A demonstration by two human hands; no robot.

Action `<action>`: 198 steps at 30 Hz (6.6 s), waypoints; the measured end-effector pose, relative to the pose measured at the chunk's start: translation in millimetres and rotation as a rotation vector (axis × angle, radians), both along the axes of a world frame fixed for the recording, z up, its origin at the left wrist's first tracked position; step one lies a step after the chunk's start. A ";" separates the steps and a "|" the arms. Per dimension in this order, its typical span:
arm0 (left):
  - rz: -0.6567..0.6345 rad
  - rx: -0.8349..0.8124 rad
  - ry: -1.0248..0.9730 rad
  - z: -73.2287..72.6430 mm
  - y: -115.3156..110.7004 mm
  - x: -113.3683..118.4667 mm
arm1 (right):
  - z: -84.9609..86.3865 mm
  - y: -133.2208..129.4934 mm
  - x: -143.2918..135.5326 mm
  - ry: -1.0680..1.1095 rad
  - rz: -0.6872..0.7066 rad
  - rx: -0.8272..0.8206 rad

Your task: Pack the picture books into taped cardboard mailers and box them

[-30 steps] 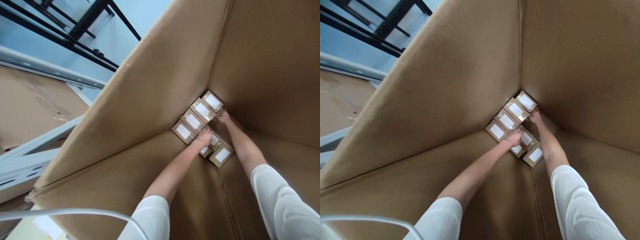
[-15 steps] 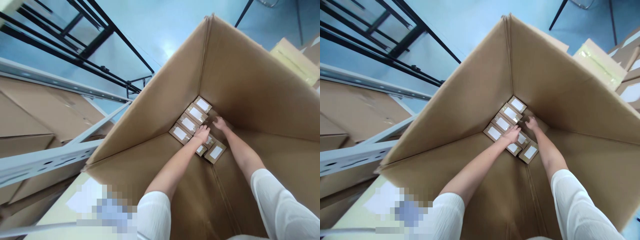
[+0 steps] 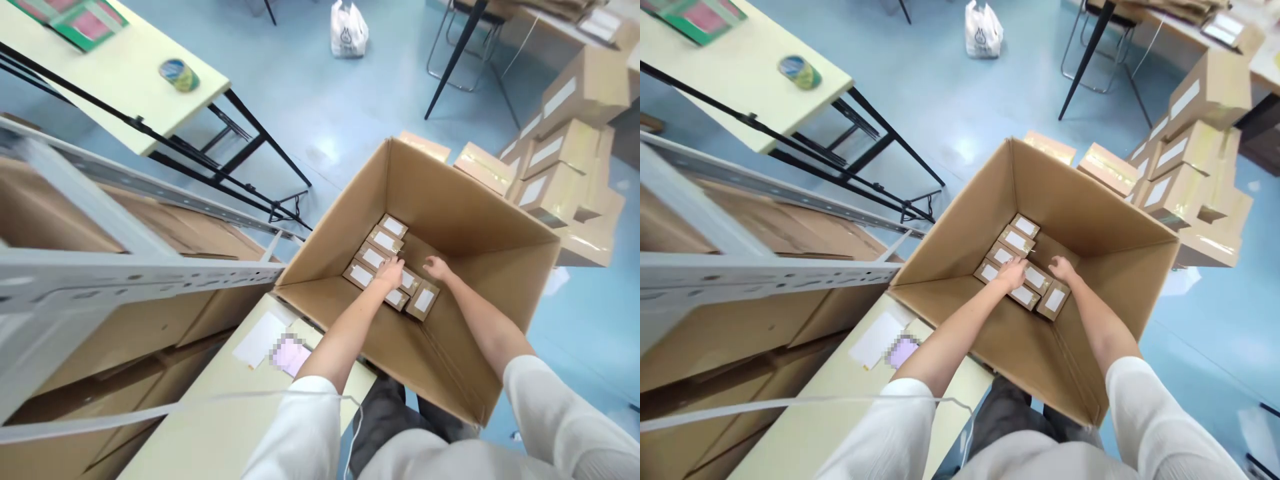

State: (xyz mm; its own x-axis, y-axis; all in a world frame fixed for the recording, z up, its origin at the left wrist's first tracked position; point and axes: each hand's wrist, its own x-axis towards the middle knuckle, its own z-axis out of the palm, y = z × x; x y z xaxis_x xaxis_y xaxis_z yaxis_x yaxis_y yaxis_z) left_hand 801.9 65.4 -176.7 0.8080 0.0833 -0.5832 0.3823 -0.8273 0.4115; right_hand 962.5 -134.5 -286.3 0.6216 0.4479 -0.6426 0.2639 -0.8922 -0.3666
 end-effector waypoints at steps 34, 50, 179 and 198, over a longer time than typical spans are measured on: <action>0.485 0.223 -0.312 237.0 -140.6 -276.5 | 303.0 -50.3 -232.0 0.065 0.272 0.771; 1.021 0.366 -0.259 269.4 -166.6 -609.8 | 317.4 53.8 -547.0 0.321 0.866 0.804; 1.374 0.039 -0.464 90.8 -100.5 -890.1 | 205.3 126.6 -842.3 0.229 0.735 0.385; 1.332 -0.049 -0.494 72.7 -67.8 -917.7 | 173.3 152.1 -862.2 0.354 0.362 0.436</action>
State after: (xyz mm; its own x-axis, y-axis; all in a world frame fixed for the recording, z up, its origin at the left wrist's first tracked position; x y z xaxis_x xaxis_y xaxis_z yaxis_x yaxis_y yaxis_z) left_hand -115.8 -2.5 -104.0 0.2613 0.9198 -0.2929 0.6625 0.0498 0.7474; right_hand 100.4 17.6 -113.1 0.1680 0.8536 -0.4931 0.3160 -0.5205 -0.7933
